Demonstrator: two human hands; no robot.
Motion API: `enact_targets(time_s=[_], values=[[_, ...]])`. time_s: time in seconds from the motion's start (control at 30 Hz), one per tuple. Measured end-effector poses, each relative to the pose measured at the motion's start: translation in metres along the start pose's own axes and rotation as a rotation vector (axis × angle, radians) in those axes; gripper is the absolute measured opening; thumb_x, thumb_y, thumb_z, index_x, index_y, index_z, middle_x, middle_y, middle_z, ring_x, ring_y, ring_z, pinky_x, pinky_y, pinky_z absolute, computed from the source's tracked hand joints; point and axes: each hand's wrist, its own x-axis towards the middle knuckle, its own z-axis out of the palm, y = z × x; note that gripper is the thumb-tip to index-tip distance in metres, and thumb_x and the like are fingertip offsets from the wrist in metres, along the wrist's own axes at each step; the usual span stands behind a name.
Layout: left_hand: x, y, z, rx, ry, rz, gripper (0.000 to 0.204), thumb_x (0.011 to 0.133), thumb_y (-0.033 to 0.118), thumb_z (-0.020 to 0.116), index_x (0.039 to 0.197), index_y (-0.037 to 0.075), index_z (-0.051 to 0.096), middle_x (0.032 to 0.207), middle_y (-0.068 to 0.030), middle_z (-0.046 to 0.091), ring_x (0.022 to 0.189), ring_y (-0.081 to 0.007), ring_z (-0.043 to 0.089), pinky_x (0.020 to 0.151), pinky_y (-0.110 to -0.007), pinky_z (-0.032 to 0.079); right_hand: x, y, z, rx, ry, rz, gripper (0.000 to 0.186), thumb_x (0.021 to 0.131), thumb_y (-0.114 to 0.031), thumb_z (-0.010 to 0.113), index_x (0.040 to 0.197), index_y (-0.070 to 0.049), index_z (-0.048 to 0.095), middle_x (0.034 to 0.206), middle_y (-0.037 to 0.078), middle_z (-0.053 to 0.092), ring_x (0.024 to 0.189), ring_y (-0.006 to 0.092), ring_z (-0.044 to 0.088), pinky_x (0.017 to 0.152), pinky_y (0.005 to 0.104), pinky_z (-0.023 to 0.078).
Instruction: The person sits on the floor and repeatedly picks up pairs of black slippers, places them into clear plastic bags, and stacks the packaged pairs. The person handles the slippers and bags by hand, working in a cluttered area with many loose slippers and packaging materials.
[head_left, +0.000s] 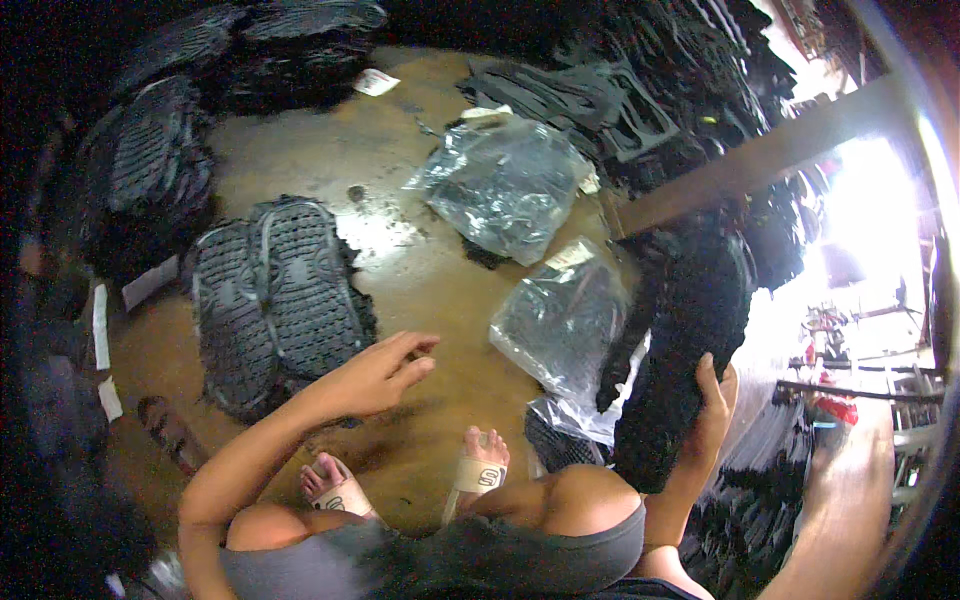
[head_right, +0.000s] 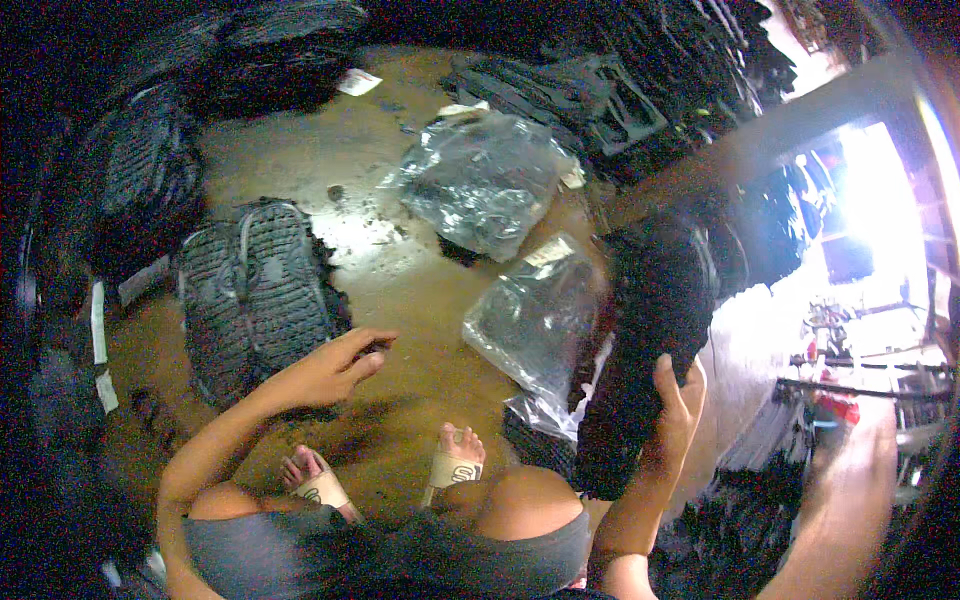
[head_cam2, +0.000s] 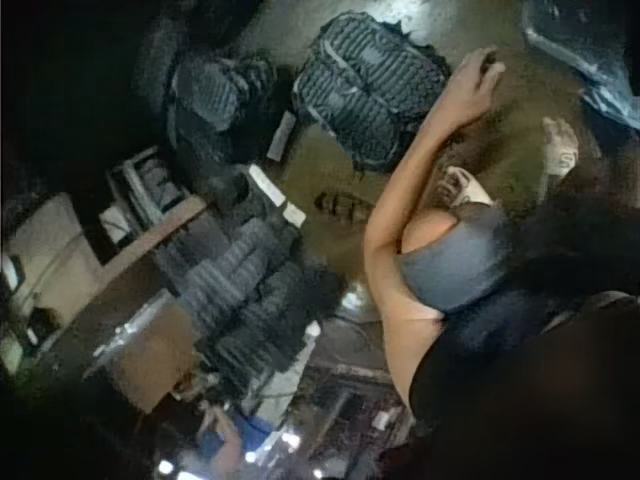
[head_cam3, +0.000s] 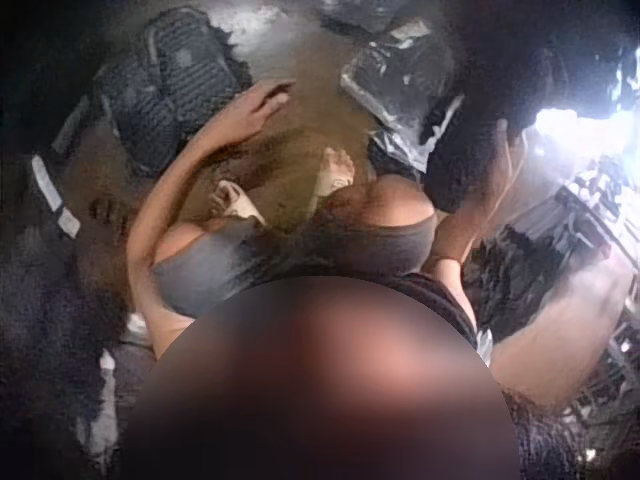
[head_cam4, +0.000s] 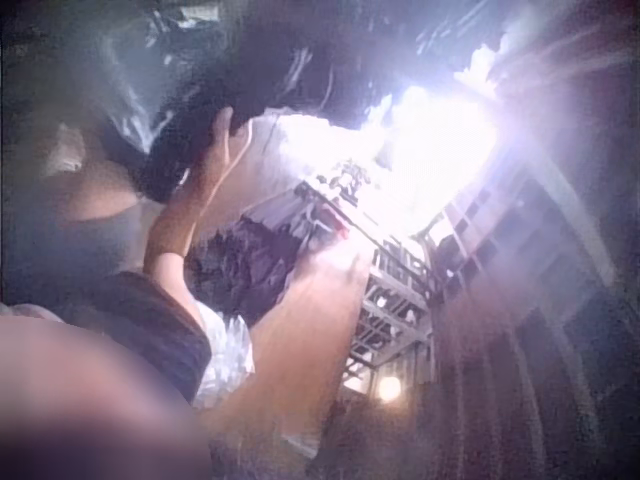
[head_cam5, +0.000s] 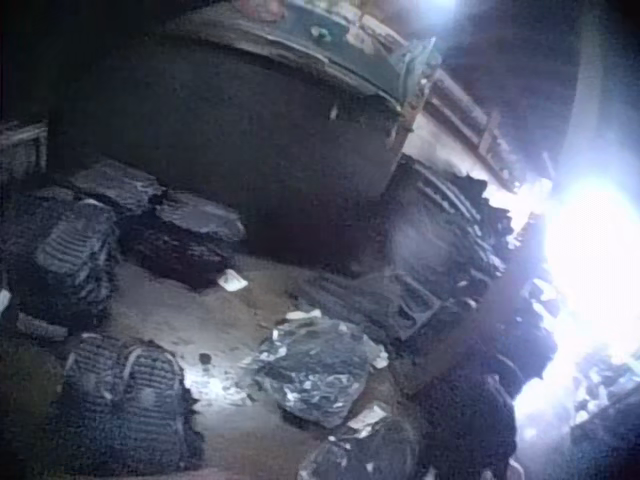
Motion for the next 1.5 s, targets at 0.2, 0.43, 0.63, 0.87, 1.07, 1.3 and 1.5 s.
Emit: enact_targets(time_s=[0.2,0.43,0.63,0.87,1.07,1.3,1.5], values=[[-0.022,0.028,-0.051,-0.172,0.545,0.035,0.085,0.101,0.059,0.051,0.155,-0.001,0.027,0.147,-0.0212,0.046,0.137,-0.0305,0.044,0.115,-0.039,0.033,-0.009,-0.06,0.142,0.446,-0.277,-0.105,0.04,0.1,-0.028,0.063,0.126,0.002,0.06,0.114,0.011,0.07,0.099,0.0245,0.068,0.09,0.0386,0.054],[-0.14,0.069,-0.128,-0.319,1.221,0.358,0.031,0.105,0.027,0.06,0.125,0.004,0.062,0.105,0.0007,0.067,0.09,-0.0049,0.056,0.082,-0.022,0.046,0.01,-0.07,0.245,0.604,-0.499,-0.127,0.044,0.099,-0.034,0.066,0.125,0.0,0.06,0.112,0.011,0.07,0.097,0.0216,0.068,0.091,0.0365,0.053],[-0.163,-0.04,-0.144,-0.02,1.169,-0.152,0.032,0.104,0.028,0.06,0.121,0.0,0.063,0.112,-0.0023,0.069,0.098,-0.0114,0.059,0.094,-0.029,0.045,0.035,0.077,0.354,-0.094,-0.66,-0.081,0.072,0.091,-0.037,0.076,0.138,0.01,0.048,0.113,0.018,0.07,0.104,0.0229,0.065,0.095,0.0341,0.05],[-0.173,-0.137,-0.13,0.175,0.985,-0.484,0.045,0.098,0.021,0.066,0.135,-0.001,0.055,0.123,-0.0204,0.069,0.115,-0.0295,0.065,0.102,-0.04,0.048,0.004,0.22,0.314,-0.18,-0.628,-0.52,0.057,0.083,-0.007,0.076,0.137,-0.004,0.055,0.12,0.016,0.059,0.107,0.0283,0.061,0.093,0.0379,0.051],[-0.171,-0.114,-0.125,0.638,0.963,-0.652,0.045,0.095,0.028,0.065,0.13,0.0,0.06,0.119,-0.0232,0.063,0.111,-0.0406,0.062,0.094,-0.048,0.051,0.123,0.205,0.064,-0.953,0.423,-0.727,0.042,0.083,-0.022,0.076,0.118,0.0,0.068,0.116,0.016,0.067,0.108,0.0332,0.062,0.099,0.0442,0.046],[-0.125,-0.076,-0.091,0.562,1.062,-0.239,0.032,0.09,0.01,0.065,0.121,0.0,0.059,0.117,-0.0222,0.055,0.108,-0.0416,0.057,0.096,-0.048,0.049,0.089,0.302,-0.038,-0.594,0.106,0.145,0.048,0.08,-0.024,0.078,0.119,0.001,0.065,0.115,0.016,0.067,0.107,0.0339,0.063,0.098,0.044,0.047],[-0.088,-0.056,-0.055,0.484,0.897,-0.077,0.034,0.094,0.01,0.063,0.125,0.0,0.056,0.121,-0.0197,0.051,0.107,-0.0395,0.06,0.091,-0.045,0.053,0.069,0.289,-0.009,-0.527,0.028,0.168,0.055,0.078,-0.026,0.08,0.121,0.003,0.063,0.115,0.016,0.067,0.107,0.0344,0.063,0.097,0.0438,0.048]])
